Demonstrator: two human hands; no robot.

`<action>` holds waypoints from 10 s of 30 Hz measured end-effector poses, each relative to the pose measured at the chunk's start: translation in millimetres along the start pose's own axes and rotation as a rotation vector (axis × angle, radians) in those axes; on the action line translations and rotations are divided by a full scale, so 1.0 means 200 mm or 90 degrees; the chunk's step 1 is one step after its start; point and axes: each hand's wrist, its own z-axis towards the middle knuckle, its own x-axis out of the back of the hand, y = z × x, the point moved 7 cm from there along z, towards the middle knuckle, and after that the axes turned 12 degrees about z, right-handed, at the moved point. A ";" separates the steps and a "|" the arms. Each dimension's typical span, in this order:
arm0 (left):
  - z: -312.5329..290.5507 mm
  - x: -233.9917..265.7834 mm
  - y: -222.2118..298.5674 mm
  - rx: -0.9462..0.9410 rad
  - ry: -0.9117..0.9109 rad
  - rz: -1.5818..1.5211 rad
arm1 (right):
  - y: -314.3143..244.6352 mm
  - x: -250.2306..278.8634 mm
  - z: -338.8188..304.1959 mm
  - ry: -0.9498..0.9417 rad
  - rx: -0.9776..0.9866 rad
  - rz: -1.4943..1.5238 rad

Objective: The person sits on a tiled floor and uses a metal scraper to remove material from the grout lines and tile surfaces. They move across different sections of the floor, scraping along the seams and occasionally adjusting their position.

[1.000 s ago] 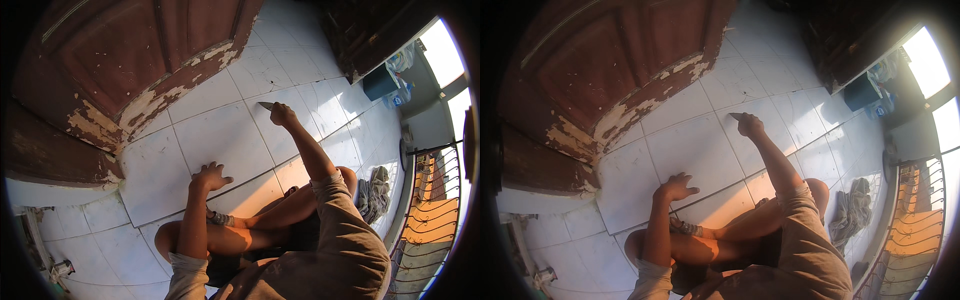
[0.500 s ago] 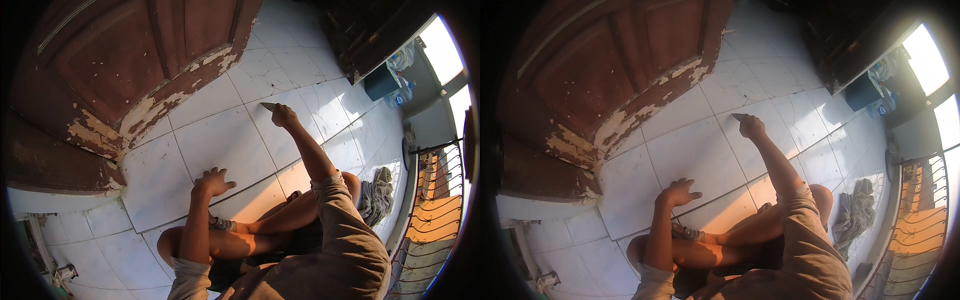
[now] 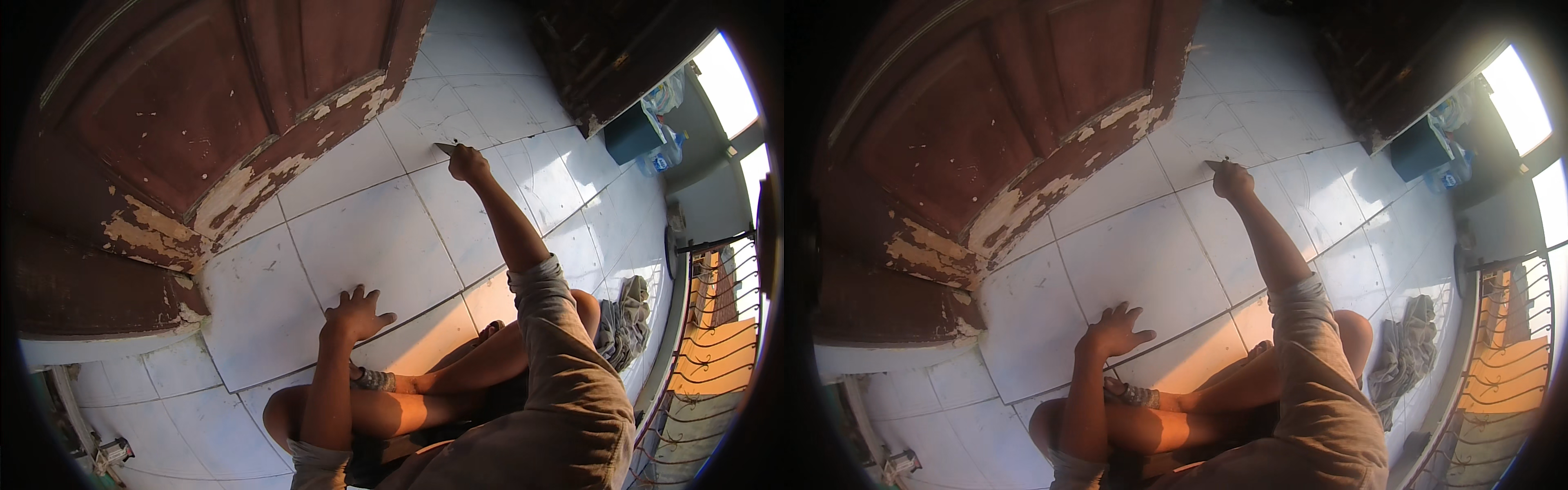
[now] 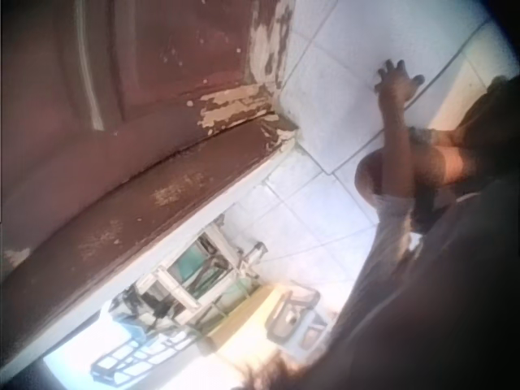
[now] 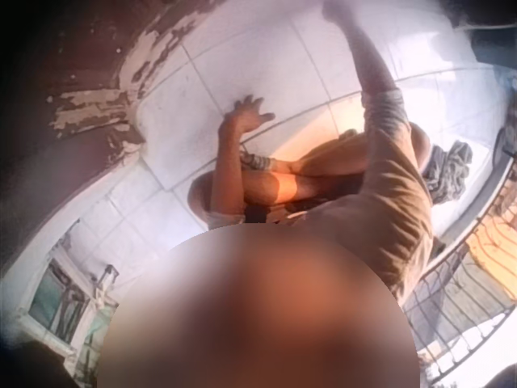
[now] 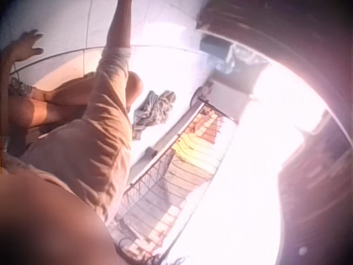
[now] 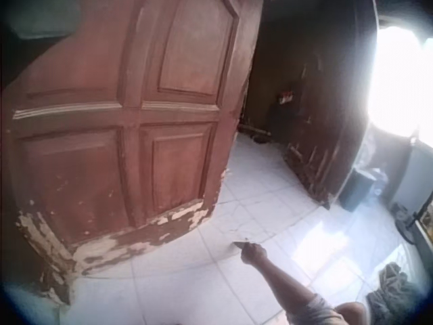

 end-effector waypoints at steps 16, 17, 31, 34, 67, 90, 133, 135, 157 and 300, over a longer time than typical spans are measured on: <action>-0.03 -0.01 0.02 0.002 -0.018 0.008 | -0.05 0.04 0.06 0.021 0.017 -0.014; -0.02 -0.02 0.02 -0.003 -0.017 0.000 | -0.03 0.04 0.03 0.015 0.018 -0.020; 0.04 -0.09 -0.03 -0.001 -0.004 -0.008 | -0.06 -0.17 -0.76 0.025 0.196 0.001; 0.11 -0.06 -0.08 -0.036 -0.001 -0.052 | -0.07 -0.14 -0.55 0.002 0.147 -0.019; 0.03 -0.02 -0.04 -0.044 -0.005 -0.035 | -0.01 -0.20 -0.76 -0.038 0.073 -0.010; 0.09 -0.07 -0.05 -0.067 0.014 -0.061 | 0.23 -0.17 -0.76 0.011 0.035 -0.051; -0.12 0.32 -0.25 0.070 0.662 -0.070 | -0.09 -0.72 -2.28 -0.106 0.078 0.828; -0.12 0.24 -0.22 0.105 0.661 -0.132 | -0.02 -0.89 -2.24 -0.381 -0.115 0.784; -0.11 -0.08 -0.34 0.232 0.516 -0.103 | 0.05 -0.78 -2.34 -0.205 0.056 0.951; 0.83 -0.06 1.60 -0.214 0.540 0.420 | 3.08 0.14 -1.30 0.126 -0.447 0.214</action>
